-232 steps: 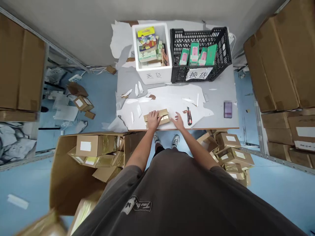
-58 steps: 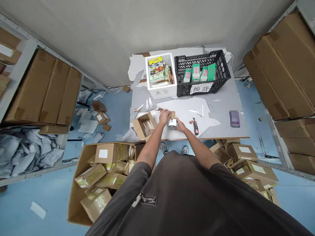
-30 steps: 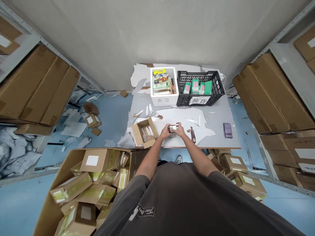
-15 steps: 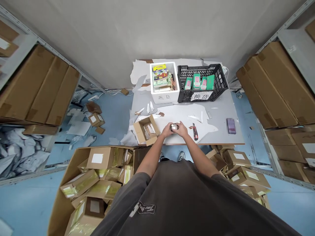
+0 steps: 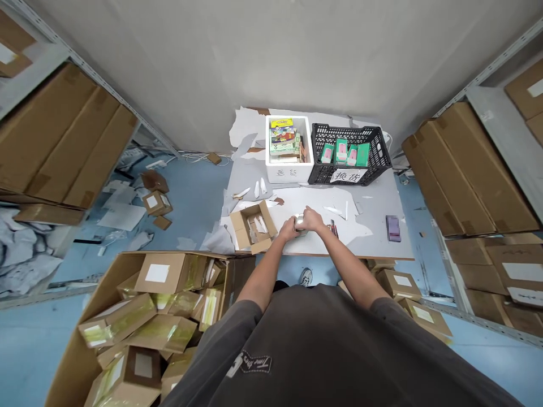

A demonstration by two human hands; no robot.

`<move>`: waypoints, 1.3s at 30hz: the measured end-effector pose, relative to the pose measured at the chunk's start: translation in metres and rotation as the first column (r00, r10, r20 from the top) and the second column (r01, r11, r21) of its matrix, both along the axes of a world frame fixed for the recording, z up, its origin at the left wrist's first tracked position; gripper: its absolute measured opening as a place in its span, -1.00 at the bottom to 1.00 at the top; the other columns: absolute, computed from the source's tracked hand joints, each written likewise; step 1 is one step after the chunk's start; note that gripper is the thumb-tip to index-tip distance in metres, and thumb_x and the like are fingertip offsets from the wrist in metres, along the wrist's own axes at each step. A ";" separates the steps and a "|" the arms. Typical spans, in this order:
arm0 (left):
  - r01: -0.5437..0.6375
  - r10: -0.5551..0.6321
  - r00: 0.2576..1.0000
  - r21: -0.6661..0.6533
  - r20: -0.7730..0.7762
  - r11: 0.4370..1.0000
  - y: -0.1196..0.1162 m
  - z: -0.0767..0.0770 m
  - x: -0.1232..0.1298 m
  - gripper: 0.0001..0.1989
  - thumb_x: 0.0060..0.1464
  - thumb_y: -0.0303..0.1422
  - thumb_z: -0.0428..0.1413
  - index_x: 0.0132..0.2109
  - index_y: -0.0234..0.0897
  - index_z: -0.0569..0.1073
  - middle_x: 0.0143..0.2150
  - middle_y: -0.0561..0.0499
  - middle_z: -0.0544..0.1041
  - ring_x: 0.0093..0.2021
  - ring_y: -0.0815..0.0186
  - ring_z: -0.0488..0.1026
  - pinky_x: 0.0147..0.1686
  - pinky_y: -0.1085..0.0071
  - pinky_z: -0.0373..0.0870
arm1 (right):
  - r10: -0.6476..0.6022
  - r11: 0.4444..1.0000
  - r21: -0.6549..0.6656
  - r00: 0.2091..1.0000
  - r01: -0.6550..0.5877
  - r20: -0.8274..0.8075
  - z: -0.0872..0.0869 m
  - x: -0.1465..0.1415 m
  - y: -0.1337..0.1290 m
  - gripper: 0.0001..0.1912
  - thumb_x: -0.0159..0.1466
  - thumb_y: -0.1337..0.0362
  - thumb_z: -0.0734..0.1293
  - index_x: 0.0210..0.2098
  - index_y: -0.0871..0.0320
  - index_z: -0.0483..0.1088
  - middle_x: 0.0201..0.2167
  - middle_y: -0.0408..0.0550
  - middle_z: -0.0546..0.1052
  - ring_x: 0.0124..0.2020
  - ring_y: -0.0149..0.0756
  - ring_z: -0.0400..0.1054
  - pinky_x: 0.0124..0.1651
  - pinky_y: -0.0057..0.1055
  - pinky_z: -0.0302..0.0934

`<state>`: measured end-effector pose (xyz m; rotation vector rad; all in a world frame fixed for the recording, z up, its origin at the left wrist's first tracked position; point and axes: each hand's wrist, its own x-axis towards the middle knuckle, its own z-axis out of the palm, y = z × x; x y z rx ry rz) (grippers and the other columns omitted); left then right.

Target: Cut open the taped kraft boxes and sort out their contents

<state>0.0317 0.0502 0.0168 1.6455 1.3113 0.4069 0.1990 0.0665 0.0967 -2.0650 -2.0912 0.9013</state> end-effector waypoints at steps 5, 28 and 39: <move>0.012 -0.013 1.000 -0.047 -0.026 0.999 -0.002 0.009 0.001 -0.03 -0.22 -0.19 0.53 0.34 -0.27 0.38 0.28 -0.30 0.55 0.37 -0.23 0.42 0.28 0.01 0.40 | 0.025 1.000 0.019 0.998 -0.024 -0.050 0.074 0.026 0.024 -0.53 0.02 -0.03 0.58 -0.22 0.09 0.47 -0.30 0.00 0.59 -0.21 -0.06 0.48 -0.24 -0.33 0.22; -0.136 0.151 0.700 -0.077 0.698 0.988 0.018 0.134 -0.020 0.03 -0.09 0.00 0.53 0.42 -0.19 0.31 0.15 -0.18 0.61 0.14 0.08 0.57 0.17 0.11 0.49 | -0.181 0.981 -0.191 0.386 0.012 -0.904 0.130 0.036 0.013 0.07 -0.13 0.15 0.72 0.33 -0.14 0.34 0.01 -0.11 0.61 0.01 -0.10 0.55 0.04 -0.13 0.50; -0.100 0.063 0.830 0.038 0.555 0.994 0.009 0.173 -0.015 0.06 -0.08 -0.01 0.53 0.48 -0.12 0.28 0.27 -0.21 0.48 0.11 0.12 0.54 0.11 0.13 0.55 | -0.181 0.982 -0.153 0.315 0.111 -0.932 0.107 0.040 -0.008 0.39 -0.08 0.17 0.74 0.59 -0.19 0.03 0.08 -0.02 0.58 0.00 0.00 0.60 -0.06 -0.12 0.59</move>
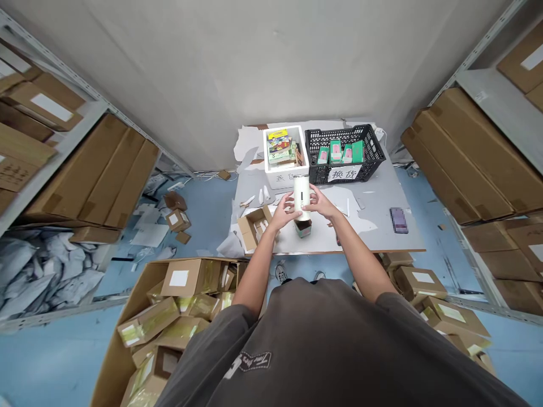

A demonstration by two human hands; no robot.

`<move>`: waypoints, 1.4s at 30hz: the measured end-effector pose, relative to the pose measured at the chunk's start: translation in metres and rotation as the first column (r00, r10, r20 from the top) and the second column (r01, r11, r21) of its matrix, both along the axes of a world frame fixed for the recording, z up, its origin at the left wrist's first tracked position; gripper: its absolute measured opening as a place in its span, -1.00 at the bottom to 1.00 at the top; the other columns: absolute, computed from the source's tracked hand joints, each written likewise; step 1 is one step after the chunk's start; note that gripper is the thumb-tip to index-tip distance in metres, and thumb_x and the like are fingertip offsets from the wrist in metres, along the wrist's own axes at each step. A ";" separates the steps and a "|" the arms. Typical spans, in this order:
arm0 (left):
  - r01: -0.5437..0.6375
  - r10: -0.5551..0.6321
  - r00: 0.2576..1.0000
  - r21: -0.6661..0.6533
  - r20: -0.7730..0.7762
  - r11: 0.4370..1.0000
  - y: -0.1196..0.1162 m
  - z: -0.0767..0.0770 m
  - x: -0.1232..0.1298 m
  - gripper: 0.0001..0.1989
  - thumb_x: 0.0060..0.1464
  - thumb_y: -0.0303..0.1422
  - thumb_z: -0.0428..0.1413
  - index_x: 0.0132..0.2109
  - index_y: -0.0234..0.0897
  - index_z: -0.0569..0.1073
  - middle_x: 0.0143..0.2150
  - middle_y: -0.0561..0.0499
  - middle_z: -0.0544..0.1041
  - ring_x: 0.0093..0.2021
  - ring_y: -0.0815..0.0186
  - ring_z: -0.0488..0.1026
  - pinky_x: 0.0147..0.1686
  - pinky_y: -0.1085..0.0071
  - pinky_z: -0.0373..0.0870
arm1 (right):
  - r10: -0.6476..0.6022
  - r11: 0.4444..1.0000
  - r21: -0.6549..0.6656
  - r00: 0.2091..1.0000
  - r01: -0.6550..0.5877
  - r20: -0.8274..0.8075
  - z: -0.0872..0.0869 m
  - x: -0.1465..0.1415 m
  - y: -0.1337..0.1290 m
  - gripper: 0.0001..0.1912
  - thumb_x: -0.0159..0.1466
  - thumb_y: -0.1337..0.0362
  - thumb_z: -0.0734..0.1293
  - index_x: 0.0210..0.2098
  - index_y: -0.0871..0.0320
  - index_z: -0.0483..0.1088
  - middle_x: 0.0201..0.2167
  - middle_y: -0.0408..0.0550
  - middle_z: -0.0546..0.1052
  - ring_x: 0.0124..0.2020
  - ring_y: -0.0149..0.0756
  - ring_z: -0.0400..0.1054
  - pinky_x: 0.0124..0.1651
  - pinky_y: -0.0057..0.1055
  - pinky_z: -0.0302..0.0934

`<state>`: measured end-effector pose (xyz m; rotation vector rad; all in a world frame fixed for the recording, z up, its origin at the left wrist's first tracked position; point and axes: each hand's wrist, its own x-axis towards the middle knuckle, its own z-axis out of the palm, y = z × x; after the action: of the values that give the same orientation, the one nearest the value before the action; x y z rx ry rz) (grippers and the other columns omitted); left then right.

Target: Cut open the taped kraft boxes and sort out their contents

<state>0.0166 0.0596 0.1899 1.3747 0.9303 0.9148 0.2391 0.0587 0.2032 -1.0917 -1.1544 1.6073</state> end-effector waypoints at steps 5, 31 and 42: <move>-0.044 0.062 0.984 0.107 -0.165 0.993 -0.004 0.017 0.013 0.25 -0.16 -0.14 0.57 0.57 -0.11 0.13 0.26 -0.21 0.46 0.04 0.10 0.55 0.07 0.09 0.57 | -0.041 0.997 0.059 0.999 0.042 -0.012 0.003 -0.002 -0.003 0.36 -0.02 0.11 0.71 0.59 -0.25 -0.05 0.13 -0.01 0.56 0.04 -0.01 0.57 -0.04 -0.13 0.58; -0.069 0.085 0.985 0.104 -0.150 0.992 -0.006 0.026 0.021 0.34 -0.18 -0.12 0.58 0.63 -0.07 0.06 0.49 -0.31 0.28 0.28 -0.08 0.46 0.22 0.04 0.50 | -0.074 0.997 0.027 0.994 0.072 0.083 0.031 -0.008 -0.015 0.23 0.02 0.09 0.66 0.54 -0.21 0.02 0.28 0.07 0.47 0.03 -0.02 0.56 -0.04 -0.08 0.59; -0.067 0.080 0.990 0.112 -0.120 0.991 -0.008 0.034 0.020 0.47 -0.20 -0.12 0.59 0.67 -0.03 -0.12 0.40 -0.30 0.37 0.22 -0.05 0.50 0.18 0.02 0.52 | -0.082 0.997 0.023 0.994 0.080 0.069 0.037 -0.007 -0.015 0.28 -0.05 0.10 0.70 0.52 -0.19 0.04 0.26 0.08 0.50 0.09 0.06 0.56 -0.02 -0.05 0.58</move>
<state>0.0366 0.0518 0.2241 1.5120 1.0445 0.9554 0.2317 0.0433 0.2400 -1.1749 -1.1550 1.5022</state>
